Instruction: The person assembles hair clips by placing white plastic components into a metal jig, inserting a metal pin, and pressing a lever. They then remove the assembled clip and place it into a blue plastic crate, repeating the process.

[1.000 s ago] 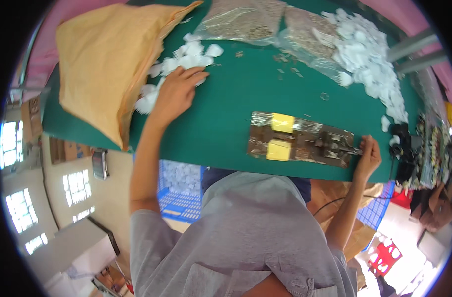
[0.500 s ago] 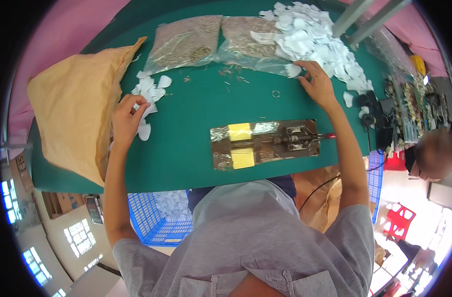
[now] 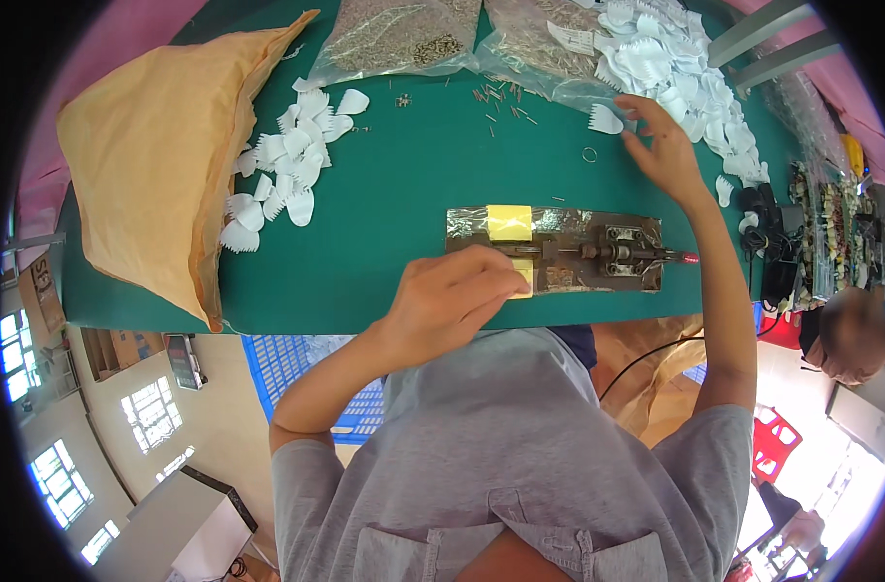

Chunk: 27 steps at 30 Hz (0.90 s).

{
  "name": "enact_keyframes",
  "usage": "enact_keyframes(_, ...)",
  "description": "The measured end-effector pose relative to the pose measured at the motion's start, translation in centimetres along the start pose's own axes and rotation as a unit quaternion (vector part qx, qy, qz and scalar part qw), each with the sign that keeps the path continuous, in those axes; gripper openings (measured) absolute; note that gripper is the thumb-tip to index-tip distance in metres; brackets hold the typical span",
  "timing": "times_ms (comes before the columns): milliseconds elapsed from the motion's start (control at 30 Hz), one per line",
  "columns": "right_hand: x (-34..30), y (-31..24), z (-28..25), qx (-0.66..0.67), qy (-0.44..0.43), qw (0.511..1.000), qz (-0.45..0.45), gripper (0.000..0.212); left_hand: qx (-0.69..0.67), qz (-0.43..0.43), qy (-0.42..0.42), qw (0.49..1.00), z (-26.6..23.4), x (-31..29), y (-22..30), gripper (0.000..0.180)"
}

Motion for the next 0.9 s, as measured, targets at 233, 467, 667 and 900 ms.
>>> enact_keyframes(233,-0.2,-1.6,1.6,-0.149,0.053,0.974,-0.160,0.032,0.226,0.039,-0.019,0.973,2.5,-0.7,-1.6,0.028)
enact_keyframes(467,0.8,-3.9,-1.2,-0.126,0.089,0.985,-0.075,0.024,0.266,0.007,0.031,0.963,2.3,-0.4,-1.9,0.037)
enact_keyframes(667,-1.7,-15.9,1.4,-0.069,-0.095,0.966,-0.229,0.024,0.181,-0.043,0.139,0.973,1.7,-1.8,-4.2,0.067)
enact_keyframes(900,-2.3,-17.8,2.3,0.107,-0.294,0.940,-0.136,0.024,0.063,-0.094,0.147,0.983,2.0,-3.0,-6.3,0.073)
Point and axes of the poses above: each hand's wrist, its own x-axis towards the middle knuckle, its own z-axis out of the palm, y = z × x, the point moved 6 cm from there along x, towards the middle knuckle, and after that the axes turned 7 degrees about -x, right-handed, at the moved point
